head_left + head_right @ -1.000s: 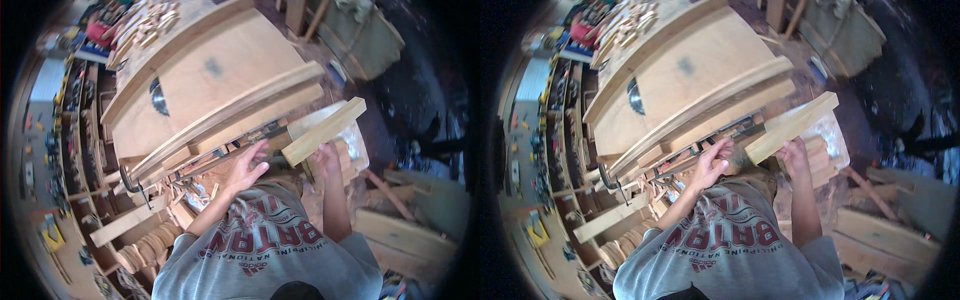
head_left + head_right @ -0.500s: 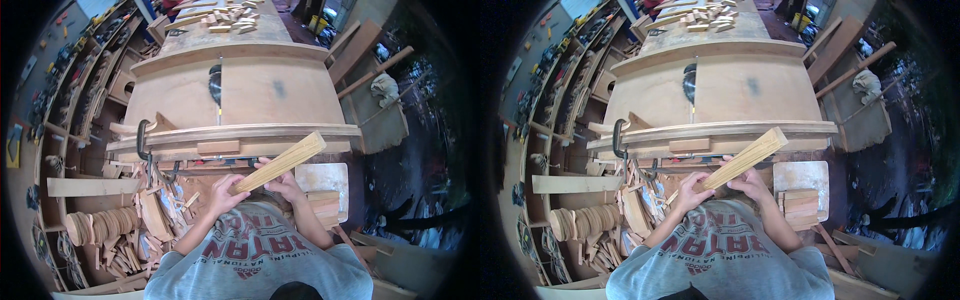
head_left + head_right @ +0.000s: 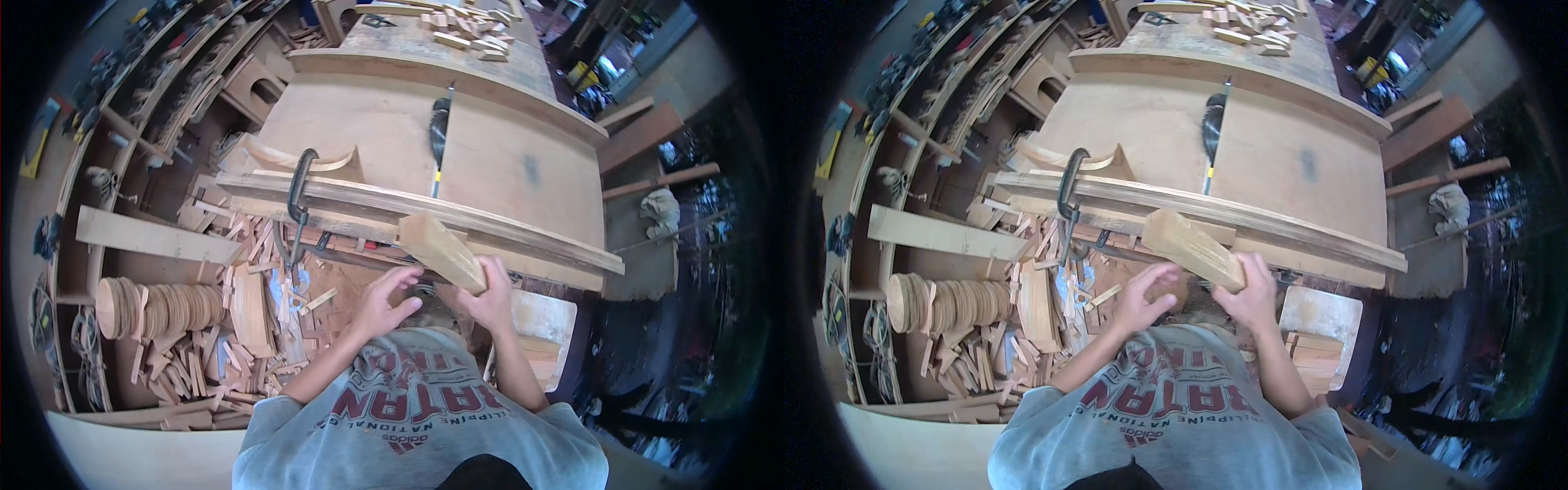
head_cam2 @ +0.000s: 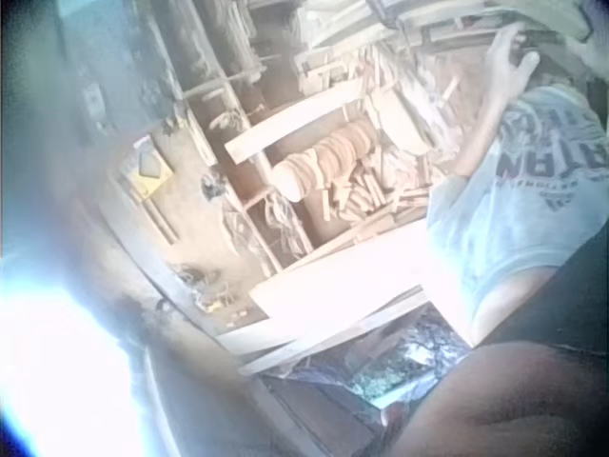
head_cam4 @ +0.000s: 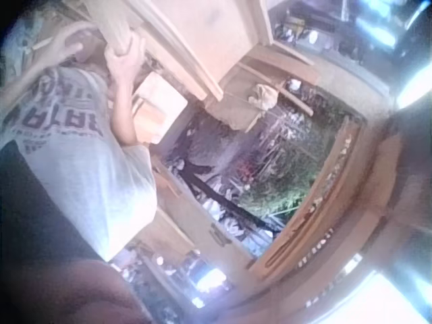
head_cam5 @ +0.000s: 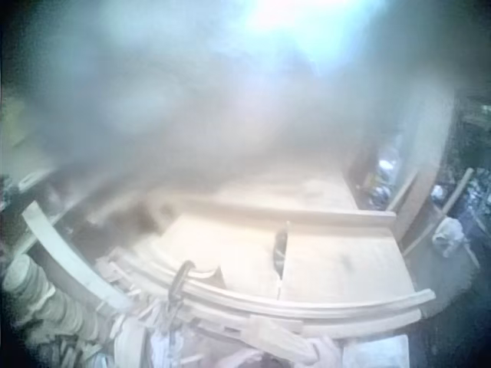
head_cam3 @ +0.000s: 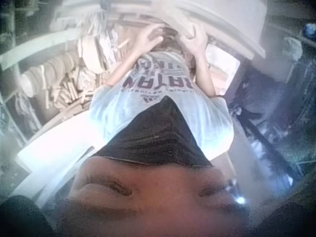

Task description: The person cuts multiple wooden blocks using a table saw. They place each block into a wooden sled against a fence, push the sled through the spinning blade, retract the sled, and place the finished pieces onto a stack.

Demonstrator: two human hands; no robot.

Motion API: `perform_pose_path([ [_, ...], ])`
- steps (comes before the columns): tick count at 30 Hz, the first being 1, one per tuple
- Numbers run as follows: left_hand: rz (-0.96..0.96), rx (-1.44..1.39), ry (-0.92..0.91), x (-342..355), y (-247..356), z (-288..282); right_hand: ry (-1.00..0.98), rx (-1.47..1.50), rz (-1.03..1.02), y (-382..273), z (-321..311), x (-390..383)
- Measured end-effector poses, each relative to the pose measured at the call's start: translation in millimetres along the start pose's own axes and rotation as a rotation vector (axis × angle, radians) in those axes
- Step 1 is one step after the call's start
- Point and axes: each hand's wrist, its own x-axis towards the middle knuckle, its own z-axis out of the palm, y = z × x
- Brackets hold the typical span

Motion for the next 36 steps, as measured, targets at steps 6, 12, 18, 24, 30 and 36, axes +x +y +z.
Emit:
perform_pose_path([
  [6, -0.003, -0.589, 0.219, 52.3, 20.9, -26.2, 0.152, -0.403, -0.201, -12.7, -30.2, 29.9],
  [12, 0.025, -0.302, 0.167, 81.2, 8.1, -39.8, 0.170, -0.522, -0.352, -5.0, -45.1, 84.6],
  [18, -0.066, -0.458, 0.199, 119.9, 4.6, -25.4, 0.221, -0.583, -0.391, 18.6, -58.1, 120.8],
  [24, -0.151, -0.536, 0.280, 135.2, -21.1, -20.5, 0.222, -0.627, -0.490, 32.6, -61.1, 155.1],
  [30, -0.201, -0.618, 0.347, 132.0, -42.7, -17.6, 0.179, -0.556, -0.535, 25.7, -61.4, 162.8],
  [36, -0.354, -0.805, 0.453, 129.2, -54.0, -15.5, 0.113, -0.553, -0.662, 38.3, -62.4, 179.3],
])
